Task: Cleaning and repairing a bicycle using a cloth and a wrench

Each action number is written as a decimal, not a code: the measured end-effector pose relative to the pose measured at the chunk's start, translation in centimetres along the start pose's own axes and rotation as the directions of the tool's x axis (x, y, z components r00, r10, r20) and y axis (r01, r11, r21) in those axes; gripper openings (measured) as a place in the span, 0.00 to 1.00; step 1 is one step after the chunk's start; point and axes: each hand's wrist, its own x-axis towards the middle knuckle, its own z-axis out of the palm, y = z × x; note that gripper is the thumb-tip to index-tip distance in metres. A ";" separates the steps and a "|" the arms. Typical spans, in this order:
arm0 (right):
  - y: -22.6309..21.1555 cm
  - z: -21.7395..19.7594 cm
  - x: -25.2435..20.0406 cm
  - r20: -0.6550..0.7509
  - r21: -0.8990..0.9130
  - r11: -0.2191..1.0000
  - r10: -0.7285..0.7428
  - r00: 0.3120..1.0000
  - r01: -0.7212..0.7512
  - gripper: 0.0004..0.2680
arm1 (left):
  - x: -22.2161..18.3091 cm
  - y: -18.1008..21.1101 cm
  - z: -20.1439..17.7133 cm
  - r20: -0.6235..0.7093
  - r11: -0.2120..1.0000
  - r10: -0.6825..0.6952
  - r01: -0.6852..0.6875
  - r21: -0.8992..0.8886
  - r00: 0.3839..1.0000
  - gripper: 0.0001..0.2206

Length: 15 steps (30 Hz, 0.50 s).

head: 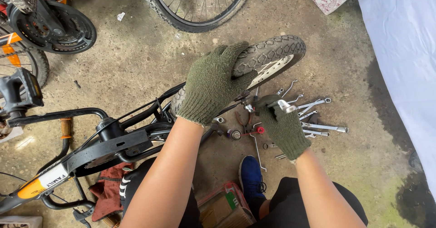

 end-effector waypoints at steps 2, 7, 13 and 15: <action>-1.3 -0.9 -0.2 0.063 -0.020 1.000 -0.012 0.998 0.014 0.07 | -0.1 0.0 0.0 -0.001 1.000 -0.001 0.001 -0.004 1.000 0.25; 0.2 -0.2 -0.2 0.123 0.113 0.993 0.013 0.992 -0.027 0.07 | 0.0 -0.2 0.1 0.016 1.000 -0.008 0.008 0.000 1.000 0.25; 8.0 3.2 -1.4 0.158 0.611 0.790 -0.060 0.986 -0.050 0.19 | 0.0 0.0 0.1 0.003 1.000 0.005 -0.005 0.016 1.000 0.25; 4.5 2.8 -1.3 0.126 0.615 0.786 -0.014 0.992 -0.067 0.17 | 0.0 -0.1 0.1 -0.002 1.000 0.007 -0.007 0.016 1.000 0.25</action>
